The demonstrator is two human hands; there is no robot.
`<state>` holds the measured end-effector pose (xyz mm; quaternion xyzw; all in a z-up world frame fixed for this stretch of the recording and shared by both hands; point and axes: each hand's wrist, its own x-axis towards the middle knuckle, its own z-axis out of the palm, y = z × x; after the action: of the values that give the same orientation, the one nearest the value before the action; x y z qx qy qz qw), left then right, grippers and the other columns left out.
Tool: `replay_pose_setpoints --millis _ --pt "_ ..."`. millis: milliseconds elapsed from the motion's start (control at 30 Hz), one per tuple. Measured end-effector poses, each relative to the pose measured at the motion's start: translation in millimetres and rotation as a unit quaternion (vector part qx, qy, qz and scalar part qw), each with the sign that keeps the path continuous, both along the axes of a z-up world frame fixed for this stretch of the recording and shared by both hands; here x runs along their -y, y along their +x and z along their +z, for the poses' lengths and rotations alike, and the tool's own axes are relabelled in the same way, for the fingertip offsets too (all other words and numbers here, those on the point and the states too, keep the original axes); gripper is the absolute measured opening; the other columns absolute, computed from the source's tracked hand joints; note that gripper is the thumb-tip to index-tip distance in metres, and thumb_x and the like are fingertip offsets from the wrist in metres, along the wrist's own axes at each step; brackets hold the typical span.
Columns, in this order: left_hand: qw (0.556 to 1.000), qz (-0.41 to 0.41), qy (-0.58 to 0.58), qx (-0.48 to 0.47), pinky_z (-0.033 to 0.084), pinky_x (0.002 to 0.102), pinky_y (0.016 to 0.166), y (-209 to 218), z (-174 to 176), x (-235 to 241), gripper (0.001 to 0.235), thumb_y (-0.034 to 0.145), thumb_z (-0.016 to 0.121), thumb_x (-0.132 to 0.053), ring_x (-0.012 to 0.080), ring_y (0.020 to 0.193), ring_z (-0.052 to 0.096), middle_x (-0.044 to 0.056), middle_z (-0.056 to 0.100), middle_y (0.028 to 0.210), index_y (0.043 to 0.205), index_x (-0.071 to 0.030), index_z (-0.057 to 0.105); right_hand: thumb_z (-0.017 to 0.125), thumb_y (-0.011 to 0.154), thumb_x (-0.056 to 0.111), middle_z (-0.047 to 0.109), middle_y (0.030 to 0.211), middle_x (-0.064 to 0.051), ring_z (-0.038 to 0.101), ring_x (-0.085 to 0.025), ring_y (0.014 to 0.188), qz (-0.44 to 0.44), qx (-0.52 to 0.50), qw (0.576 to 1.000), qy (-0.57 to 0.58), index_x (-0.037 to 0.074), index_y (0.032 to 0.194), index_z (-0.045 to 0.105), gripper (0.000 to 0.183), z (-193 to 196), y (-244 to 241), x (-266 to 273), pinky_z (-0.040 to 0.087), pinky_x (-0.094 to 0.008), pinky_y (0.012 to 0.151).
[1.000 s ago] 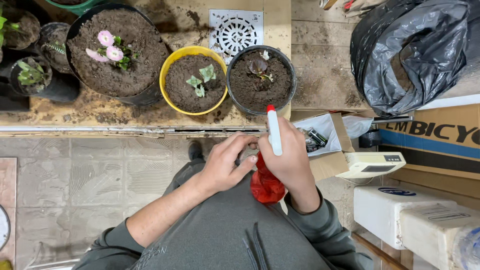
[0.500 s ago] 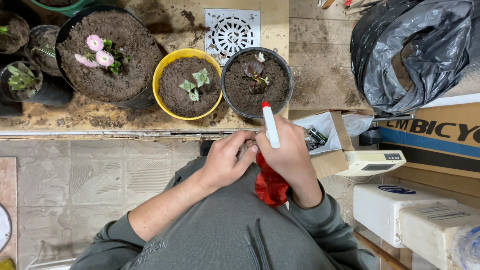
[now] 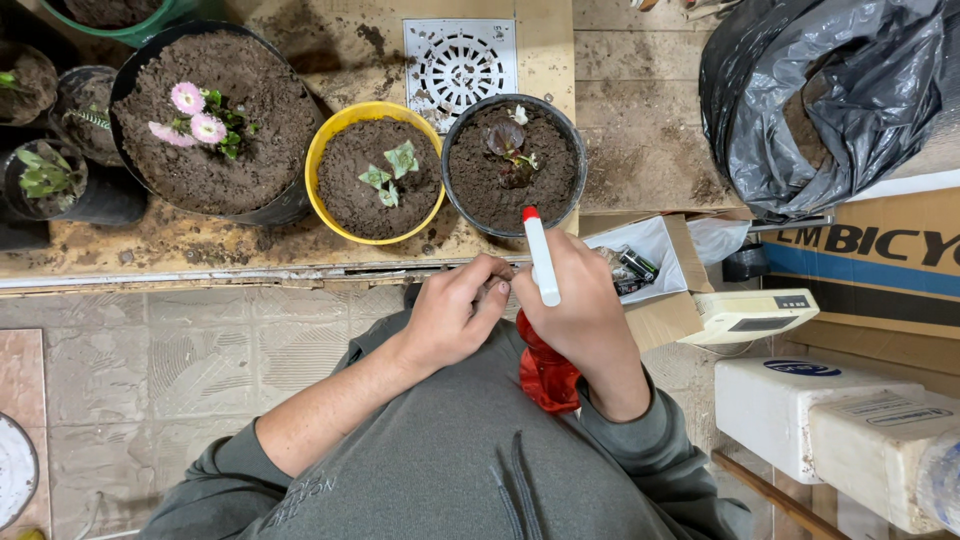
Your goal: The person uses a red spray bottle to mist several potted plants arranged on a wooden workbench. They move from one pot to the next, spraying the soil and leaves of each plant in sequence.
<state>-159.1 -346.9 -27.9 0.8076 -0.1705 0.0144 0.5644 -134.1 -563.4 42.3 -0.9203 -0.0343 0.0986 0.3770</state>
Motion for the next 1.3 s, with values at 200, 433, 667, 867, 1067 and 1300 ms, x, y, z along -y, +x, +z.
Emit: replay_pose_setpoints --millis 200,433,667,867,1067,1300 --pt "1.0 -0.006 0.008 -0.009 0.066 0.053 0.066 5.3 -17.6 -6.1 0.021 0.121 0.073 -0.028 0.0428 0.077 0.084 0.015 0.081 0.086 0.13 -0.014 0.085 0.074 0.108 0.03 0.076 0.081 -0.017 0.081 -0.032 0.078 -0.005 -0.036 0.999 -0.013 0.001 0.109 0.083 0.03 -4.8 3.8 1.7 0.062 -0.045 0.069" --pt "0.999 -0.012 0.043 -0.013 0.068 0.054 0.067 12.7 -43.1 -12.1 0.022 0.123 0.073 -0.032 0.0434 0.081 0.087 0.016 0.084 0.087 0.127 -0.013 0.083 0.073 0.11 0.03 0.074 0.083 -0.017 0.079 -0.031 0.078 0.001 -0.057 0.998 -0.03 0.002 0.111 0.082 0.03 6.9 5.2 -0.7 0.062 -0.045 0.069" --pt "0.985 -0.061 0.099 0.129 0.07 0.053 0.068 42.6 -105.1 -31.4 0.028 0.123 0.075 -0.036 0.0438 0.076 0.085 0.016 0.079 0.08 0.106 -0.013 0.079 0.074 0.108 0.028 0.084 0.083 -0.01 0.089 -0.025 0.079 -0.021 -0.105 0.994 -0.021 0.006 0.11 0.079 0.023 24.7 11.1 -7.7 0.068 -0.042 0.074" --pt "0.968 -0.097 0.084 0.217 0.069 0.049 0.065 51.3 -148.9 -39.1 0.035 0.119 0.079 -0.038 0.0387 0.071 0.08 0.013 0.07 0.074 0.094 -0.015 0.072 0.072 0.108 0.027 0.087 0.078 -0.006 0.089 -0.022 0.075 -0.054 -0.124 0.991 0.001 0.009 0.112 0.078 0.019 39.8 11.7 -14.0 0.069 -0.04 0.075" --pt "0.955 -0.103 0.089 0.262 0.068 0.046 0.065 49.4 -171.3 -40.7 0.038 0.117 0.08 -0.042 0.0341 0.07 0.078 0.009 0.065 0.074 0.091 -0.018 0.067 0.07 0.109 0.026 0.089 0.075 -0.006 0.09 -0.021 0.074 -0.061 -0.135 0.989 -0.002 0.01 0.113 0.077 0.018 38.0 15.1 -13.7 0.07 -0.037 0.077" --pt "0.976 -0.1 0.056 0.185 0.068 0.044 0.067 51.6 -158.3 -42.4 0.037 0.12 0.078 -0.044 0.0341 0.072 0.079 0.008 0.066 0.075 0.094 -0.018 0.07 0.07 0.111 0.027 0.089 0.075 -0.005 0.09 -0.019 0.073 -0.067 -0.135 0.989 -0.003 0.01 0.116 0.078 0.019 38.6 15.4 -19.0 0.07 -0.035 0.08"
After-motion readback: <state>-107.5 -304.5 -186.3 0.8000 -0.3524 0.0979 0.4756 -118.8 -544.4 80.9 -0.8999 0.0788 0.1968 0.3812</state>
